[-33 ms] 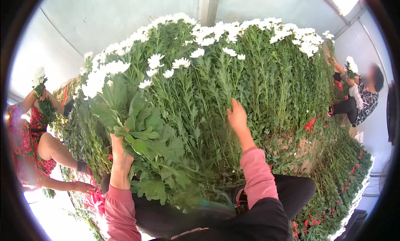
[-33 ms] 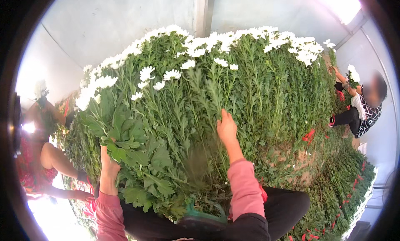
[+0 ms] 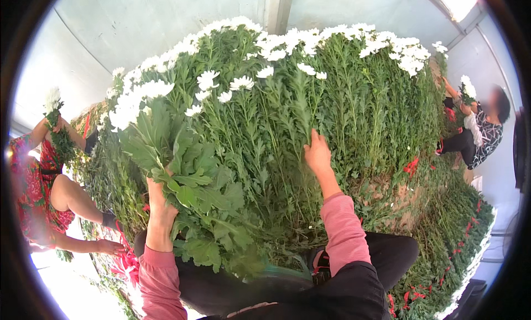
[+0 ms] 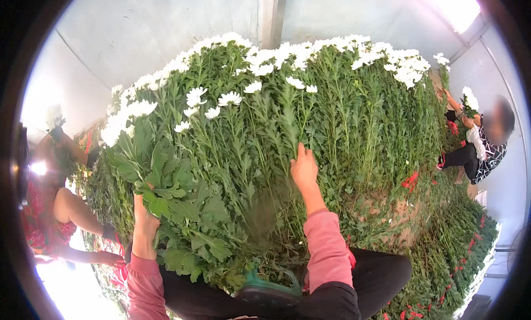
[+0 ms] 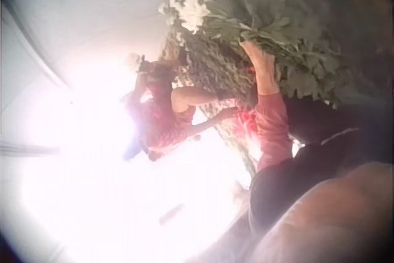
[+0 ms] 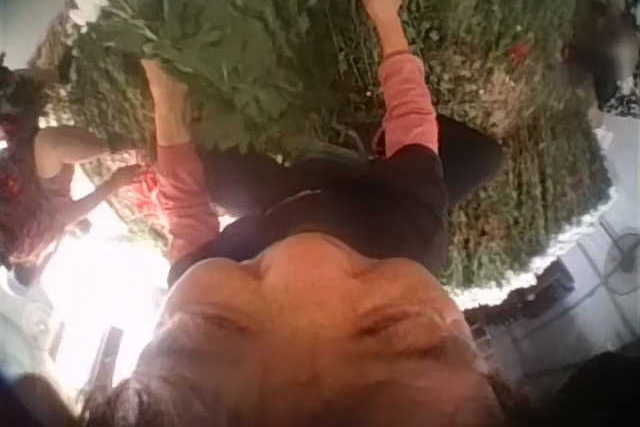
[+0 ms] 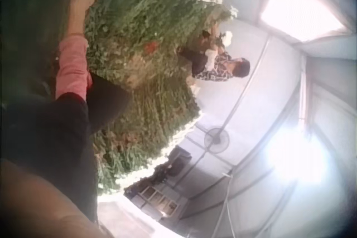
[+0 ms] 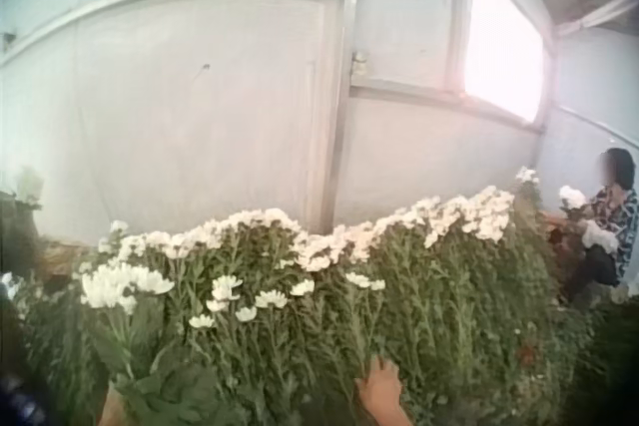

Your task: The person gathers white chrysanthemum stems from a large pile, aligns them into a bunch, and ties the stems with a red ribbon. The person repeats this process multiple times, creating several tied bouquets.

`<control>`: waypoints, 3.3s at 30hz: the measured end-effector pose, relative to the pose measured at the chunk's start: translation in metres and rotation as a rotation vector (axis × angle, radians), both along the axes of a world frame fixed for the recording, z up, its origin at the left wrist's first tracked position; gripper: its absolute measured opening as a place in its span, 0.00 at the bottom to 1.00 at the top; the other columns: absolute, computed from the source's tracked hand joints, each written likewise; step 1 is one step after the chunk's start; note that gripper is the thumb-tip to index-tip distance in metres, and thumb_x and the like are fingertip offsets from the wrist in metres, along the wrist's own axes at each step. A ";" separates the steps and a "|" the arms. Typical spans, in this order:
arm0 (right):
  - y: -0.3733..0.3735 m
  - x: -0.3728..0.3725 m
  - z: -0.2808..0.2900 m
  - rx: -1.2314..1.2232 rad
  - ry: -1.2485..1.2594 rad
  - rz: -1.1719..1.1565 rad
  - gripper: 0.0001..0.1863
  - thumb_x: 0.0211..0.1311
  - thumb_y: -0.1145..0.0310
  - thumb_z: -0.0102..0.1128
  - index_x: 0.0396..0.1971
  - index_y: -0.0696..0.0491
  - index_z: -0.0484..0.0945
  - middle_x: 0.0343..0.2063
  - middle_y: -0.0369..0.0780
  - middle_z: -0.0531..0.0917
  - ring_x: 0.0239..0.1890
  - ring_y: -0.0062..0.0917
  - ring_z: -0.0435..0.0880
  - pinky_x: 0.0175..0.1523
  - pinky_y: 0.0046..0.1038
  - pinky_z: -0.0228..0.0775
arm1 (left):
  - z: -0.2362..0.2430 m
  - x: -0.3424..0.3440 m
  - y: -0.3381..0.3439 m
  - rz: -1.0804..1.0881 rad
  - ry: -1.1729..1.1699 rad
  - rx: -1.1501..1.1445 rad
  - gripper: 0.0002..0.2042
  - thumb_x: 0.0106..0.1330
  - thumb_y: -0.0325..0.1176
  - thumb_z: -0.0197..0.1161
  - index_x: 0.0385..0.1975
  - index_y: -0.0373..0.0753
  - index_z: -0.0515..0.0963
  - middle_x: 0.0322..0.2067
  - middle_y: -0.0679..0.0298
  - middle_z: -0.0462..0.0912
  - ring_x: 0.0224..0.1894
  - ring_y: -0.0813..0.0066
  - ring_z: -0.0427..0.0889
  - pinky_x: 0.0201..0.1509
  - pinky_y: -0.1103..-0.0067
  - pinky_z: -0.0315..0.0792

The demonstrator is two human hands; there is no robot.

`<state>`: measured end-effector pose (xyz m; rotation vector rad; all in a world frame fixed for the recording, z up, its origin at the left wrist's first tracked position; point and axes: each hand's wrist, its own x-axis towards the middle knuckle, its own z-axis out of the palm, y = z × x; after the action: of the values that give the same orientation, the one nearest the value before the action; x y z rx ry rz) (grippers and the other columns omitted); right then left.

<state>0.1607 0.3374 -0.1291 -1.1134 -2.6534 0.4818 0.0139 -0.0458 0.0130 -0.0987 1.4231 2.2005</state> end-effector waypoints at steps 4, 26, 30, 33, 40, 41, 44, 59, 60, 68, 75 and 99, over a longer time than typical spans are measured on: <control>-0.032 -0.035 0.014 0.043 0.140 0.197 0.31 0.62 0.66 0.67 0.63 0.56 0.66 0.57 0.49 0.74 0.58 0.44 0.72 0.63 0.39 0.68 | -0.011 0.013 -0.032 0.095 0.159 -0.046 0.15 0.74 0.38 0.54 0.54 0.39 0.75 0.46 0.60 0.82 0.43 0.65 0.83 0.46 0.68 0.80; -0.019 -0.003 -0.004 0.279 -0.493 0.062 0.19 0.62 0.69 0.59 0.54 0.50 0.76 0.66 0.47 0.65 0.67 0.48 0.62 0.63 0.55 0.56 | 0.008 0.020 -0.042 0.158 -0.001 0.036 0.15 0.73 0.41 0.56 0.52 0.39 0.76 0.45 0.62 0.83 0.44 0.65 0.84 0.46 0.67 0.81; -0.020 -0.033 0.012 0.375 0.089 0.282 0.29 0.61 0.71 0.62 0.62 0.58 0.67 0.65 0.49 0.66 0.64 0.47 0.66 0.66 0.43 0.62 | 0.033 0.029 -0.016 0.169 0.014 0.103 0.13 0.71 0.34 0.56 0.47 0.31 0.78 0.40 0.56 0.85 0.36 0.63 0.86 0.39 0.69 0.83; -0.036 -0.052 -0.019 0.062 -0.067 0.099 0.33 0.61 0.66 0.65 0.64 0.59 0.64 0.60 0.50 0.71 0.59 0.47 0.72 0.62 0.41 0.69 | 0.035 0.023 -0.003 0.152 -0.074 0.162 0.11 0.70 0.28 0.56 0.47 0.30 0.78 0.39 0.54 0.85 0.35 0.61 0.86 0.37 0.66 0.83; -0.054 -0.071 -0.025 0.131 -0.075 0.030 0.34 0.56 0.66 0.71 0.60 0.54 0.64 0.50 0.47 0.74 0.54 0.45 0.75 0.55 0.43 0.74 | 0.035 0.027 -0.002 0.181 -0.040 0.084 0.13 0.72 0.30 0.53 0.52 0.34 0.75 0.43 0.54 0.83 0.35 0.60 0.86 0.37 0.66 0.83; -0.052 -0.073 -0.025 0.133 -0.070 -0.050 0.34 0.56 0.67 0.71 0.60 0.54 0.64 0.49 0.47 0.75 0.54 0.45 0.76 0.54 0.43 0.74 | 0.033 0.026 -0.002 0.204 -0.070 0.118 0.14 0.73 0.32 0.52 0.53 0.33 0.76 0.44 0.53 0.83 0.36 0.60 0.86 0.37 0.66 0.83; -0.033 -0.071 -0.024 0.027 -0.055 -0.040 0.30 0.59 0.69 0.66 0.60 0.53 0.64 0.48 0.49 0.78 0.47 0.46 0.81 0.50 0.45 0.75 | 0.037 0.020 0.000 0.189 -0.126 0.133 0.15 0.74 0.34 0.52 0.52 0.31 0.76 0.42 0.54 0.83 0.36 0.62 0.86 0.38 0.67 0.83; -0.107 -0.129 -0.040 -0.070 0.110 0.152 0.36 0.70 0.67 0.54 0.72 0.56 0.49 0.55 0.59 0.70 0.49 0.52 0.81 0.47 0.45 0.76 | 0.018 0.016 -0.004 0.084 -0.101 -0.015 0.23 0.72 0.47 0.52 0.59 0.39 0.72 0.53 0.57 0.79 0.49 0.61 0.81 0.54 0.60 0.76; -0.099 -0.126 -0.043 -0.114 0.039 0.126 0.37 0.71 0.67 0.54 0.73 0.57 0.47 0.57 0.60 0.69 0.51 0.51 0.80 0.49 0.45 0.75 | 0.025 0.021 0.003 0.101 -0.135 -0.081 0.26 0.72 0.53 0.50 0.62 0.43 0.72 0.56 0.57 0.78 0.54 0.60 0.79 0.60 0.55 0.72; -0.094 -0.077 0.060 -0.209 0.365 0.255 0.34 0.76 0.65 0.49 0.73 0.63 0.49 0.68 0.56 0.63 0.69 0.49 0.64 0.71 0.39 0.58 | -0.003 0.010 0.029 0.108 0.025 0.101 0.06 0.65 0.27 0.67 0.40 0.40 0.82 0.36 0.67 0.85 0.34 0.77 0.84 0.34 0.77 0.78; -0.083 -0.027 0.116 -0.181 0.510 0.197 0.34 0.73 0.68 0.55 0.73 0.62 0.52 0.69 0.53 0.65 0.70 0.43 0.66 0.71 0.37 0.59 | 0.008 0.012 0.038 0.046 0.032 0.171 0.08 0.65 0.28 0.66 0.44 0.40 0.81 0.38 0.68 0.85 0.36 0.75 0.83 0.38 0.75 0.79; -0.188 -0.029 0.174 -0.427 0.716 0.559 0.41 0.60 0.76 0.68 0.72 0.57 0.59 0.64 0.46 0.73 0.64 0.33 0.74 0.69 0.31 0.63 | 0.027 0.009 0.006 0.141 -0.036 0.257 0.10 0.67 0.35 0.68 0.44 0.40 0.81 0.36 0.71 0.82 0.35 0.81 0.78 0.36 0.76 0.75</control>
<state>0.1316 0.1495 0.0451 -0.1526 -2.1963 1.3066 0.0224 -0.0399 0.0399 -0.1514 1.1334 2.4642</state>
